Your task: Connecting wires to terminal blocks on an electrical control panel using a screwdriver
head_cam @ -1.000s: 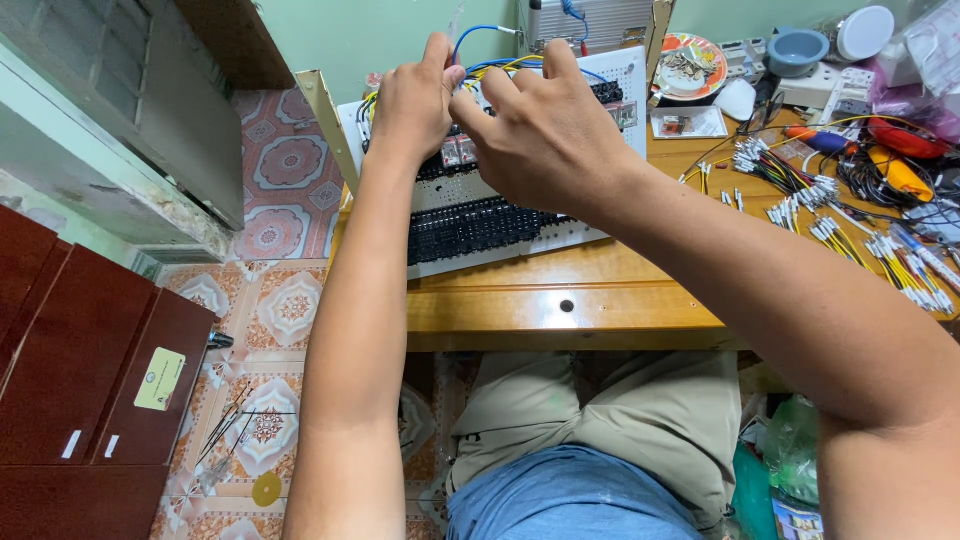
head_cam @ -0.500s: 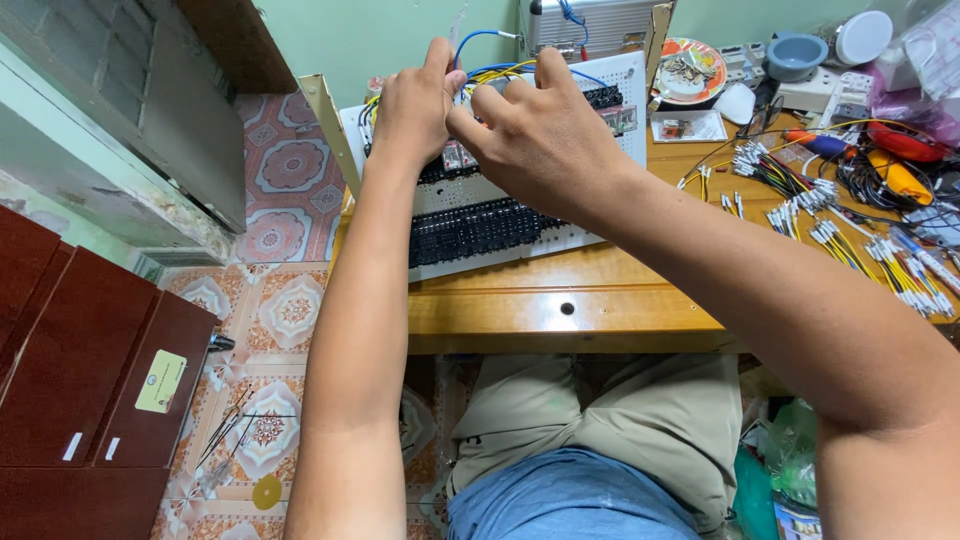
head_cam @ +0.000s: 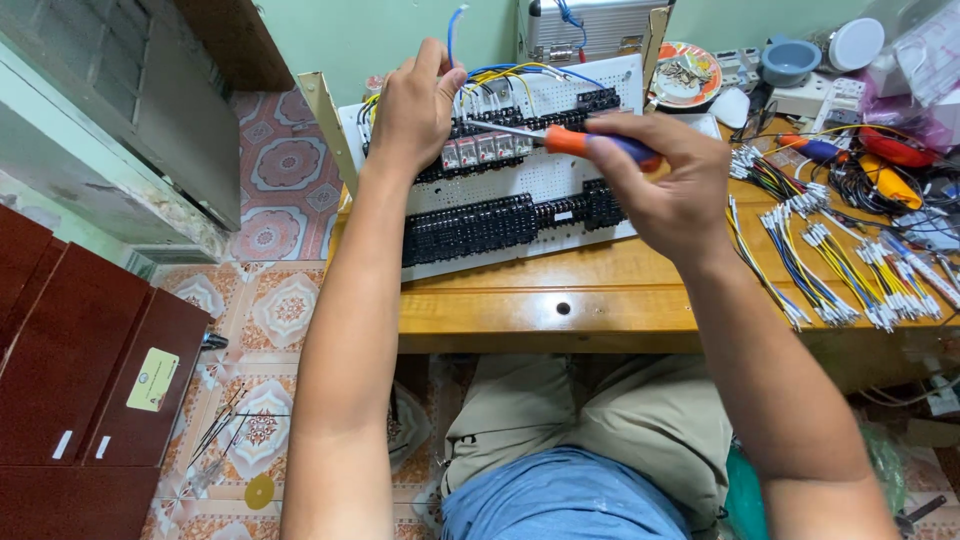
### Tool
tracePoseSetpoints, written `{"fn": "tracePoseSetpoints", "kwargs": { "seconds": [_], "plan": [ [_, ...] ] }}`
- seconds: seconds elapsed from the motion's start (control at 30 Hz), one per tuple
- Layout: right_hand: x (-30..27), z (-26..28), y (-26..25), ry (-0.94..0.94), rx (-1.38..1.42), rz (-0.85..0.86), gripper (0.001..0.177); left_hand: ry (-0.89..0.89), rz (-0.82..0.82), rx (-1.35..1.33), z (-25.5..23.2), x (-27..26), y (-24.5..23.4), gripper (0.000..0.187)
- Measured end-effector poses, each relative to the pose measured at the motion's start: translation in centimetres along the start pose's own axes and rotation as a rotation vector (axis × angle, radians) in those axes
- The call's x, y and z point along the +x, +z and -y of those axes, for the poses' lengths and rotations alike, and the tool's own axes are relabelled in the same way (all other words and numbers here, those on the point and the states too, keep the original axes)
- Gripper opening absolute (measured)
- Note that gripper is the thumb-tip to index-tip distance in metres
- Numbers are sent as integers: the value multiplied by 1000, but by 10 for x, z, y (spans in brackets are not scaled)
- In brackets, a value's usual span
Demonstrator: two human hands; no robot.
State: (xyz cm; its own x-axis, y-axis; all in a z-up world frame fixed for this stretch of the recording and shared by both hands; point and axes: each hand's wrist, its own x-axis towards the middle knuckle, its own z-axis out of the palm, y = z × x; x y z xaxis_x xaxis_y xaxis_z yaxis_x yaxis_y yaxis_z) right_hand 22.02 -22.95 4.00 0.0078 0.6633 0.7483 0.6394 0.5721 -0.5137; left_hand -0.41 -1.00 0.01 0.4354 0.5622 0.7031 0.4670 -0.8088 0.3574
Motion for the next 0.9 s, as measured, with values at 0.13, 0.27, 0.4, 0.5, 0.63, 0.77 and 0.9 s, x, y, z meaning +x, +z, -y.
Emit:
{"fn": "tracePoseSetpoints", "kwargs": {
  "seconds": [0.13,0.27,0.4,0.5,0.63,0.77,0.9],
  "plan": [
    [-68,-63,0,617,833,-249,46,230,-193,-123,-19,-3,-9,15],
    [-128,-95,4,764,1441,-149,46,213,-240,-243,-65,-18,-7,15],
    [-157,-101,17,618,1222,-116,31,104,-122,-419,-103,-60,35,13],
    [-162,-118,22,632,1106,-124,20,107,17,-495,-126,-106,77,8],
    [-177,-141,26,563,937,-87,27,13,337,-517,-150,-143,104,5],
    [-188,-165,33,612,623,-11,17,-60,372,-502,-145,-164,133,12],
    [-175,-147,27,609,506,-8,12,-182,245,-576,-137,-175,155,6]
  ]
}}
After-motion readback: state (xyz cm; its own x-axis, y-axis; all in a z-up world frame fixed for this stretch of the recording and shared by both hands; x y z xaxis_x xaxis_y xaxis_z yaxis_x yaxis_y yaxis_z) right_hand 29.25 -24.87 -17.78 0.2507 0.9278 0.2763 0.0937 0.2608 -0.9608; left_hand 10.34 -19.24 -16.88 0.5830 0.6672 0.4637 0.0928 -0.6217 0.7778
